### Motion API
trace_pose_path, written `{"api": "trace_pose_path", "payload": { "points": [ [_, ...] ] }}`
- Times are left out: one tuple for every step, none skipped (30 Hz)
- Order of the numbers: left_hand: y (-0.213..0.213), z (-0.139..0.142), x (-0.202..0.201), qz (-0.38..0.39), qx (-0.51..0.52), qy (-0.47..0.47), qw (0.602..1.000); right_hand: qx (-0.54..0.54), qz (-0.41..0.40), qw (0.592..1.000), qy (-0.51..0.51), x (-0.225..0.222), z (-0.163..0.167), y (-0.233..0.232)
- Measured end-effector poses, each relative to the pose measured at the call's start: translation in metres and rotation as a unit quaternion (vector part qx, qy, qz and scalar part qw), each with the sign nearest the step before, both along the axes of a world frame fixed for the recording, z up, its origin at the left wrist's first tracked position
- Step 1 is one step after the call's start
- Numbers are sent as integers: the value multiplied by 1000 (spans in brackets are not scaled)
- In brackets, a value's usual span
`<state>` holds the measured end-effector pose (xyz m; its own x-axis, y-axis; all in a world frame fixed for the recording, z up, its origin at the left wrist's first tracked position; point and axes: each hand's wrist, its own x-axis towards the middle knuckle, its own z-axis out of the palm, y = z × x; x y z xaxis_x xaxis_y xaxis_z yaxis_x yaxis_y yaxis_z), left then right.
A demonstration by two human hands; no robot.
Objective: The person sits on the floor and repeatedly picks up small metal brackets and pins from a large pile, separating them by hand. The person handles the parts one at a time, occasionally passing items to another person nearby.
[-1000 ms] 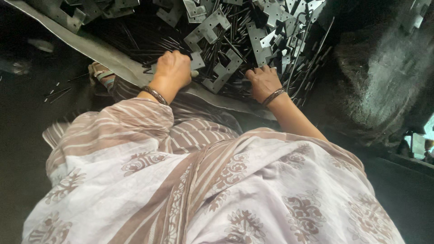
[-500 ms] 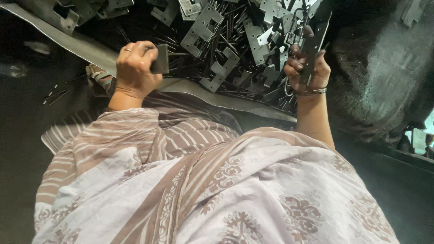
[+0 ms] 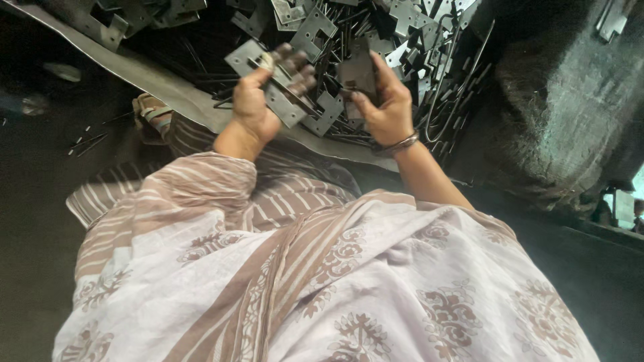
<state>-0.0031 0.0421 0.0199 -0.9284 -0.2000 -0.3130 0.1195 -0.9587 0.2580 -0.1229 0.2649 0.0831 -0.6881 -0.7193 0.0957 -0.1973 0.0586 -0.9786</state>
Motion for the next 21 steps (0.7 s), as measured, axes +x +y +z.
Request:
{"api": "trace_pose_path", "payload": {
  "points": [
    [14, -3, -6, -4, 32, 1, 999, 57, 16, 997, 51, 12, 5, -6],
    [28, -5, -12, -7, 65, 2, 998, 115, 33, 988, 102, 24, 10, -11],
    [37, -6, -15, -10, 96, 5, 995, 171, 50, 972, 154, 34, 15, -16],
    [42, -6, -17, -35, 67, -31, 997, 171, 91, 961, 196, 40, 18, -19],
    [48, -5, -20, -61, 39, -66, 995, 171, 131, 947, 238, 44, 20, -21],
    [53, -2, -21, -87, 11, -102, 991, 172, 172, 930, 276, 45, 21, -21],
    [55, 0, -23, -110, -81, -106, 985, 152, 133, 955, 216, 41, 21, -18],
    [55, 3, -25, -130, -173, -108, 970, 130, 94, 975, 154, 34, 21, -13],
    [53, 5, -26, -149, -263, -110, 947, 107, 55, 989, 91, 23, 21, -5],
    [49, 6, -28, -166, -393, -95, 899, 68, -34, 991, -111, 7, 21, 7],
    [42, 5, -32, -179, -516, -80, 834, 25, -119, 944, -308, -13, 24, 23],
    [32, 3, -35, -187, -628, -65, 753, -9, -173, 933, -316, -31, 27, 44],
    [19, -2, -40, -128, -764, -123, 620, -44, -226, 919, -321, -51, 32, 68],
    [4, -7, -42, -62, -869, -174, 460, -59, -253, 930, -260, -72, 39, 94],
    [-10, -14, -40, -43, -854, -205, 476, -81, -293, 934, -185, -93, 47, 125],
    [-19, -21, -39, -22, -838, -235, 492, -75, -310, 945, -76, -115, 55, 156],
    [-24, -28, -39, -61, -825, -248, 504, -43, -305, 945, 107, -137, 58, 183],
    [-27, -34, -38, -102, -809, -261, 517, 105, -370, 886, 257, -152, 62, 212],
    [-28, -40, -37, -144, -792, -272, 528, 249, -416, 781, 393, -163, 62, 237],
    [-26, -43, -37, -118, -807, -260, 517, 341, -417, 729, 423, -168, 55, 257],
    [-23, -46, -38, -92, -821, -249, 506, 429, -412, 668, 447, -171, 48, 271]
  ]
}}
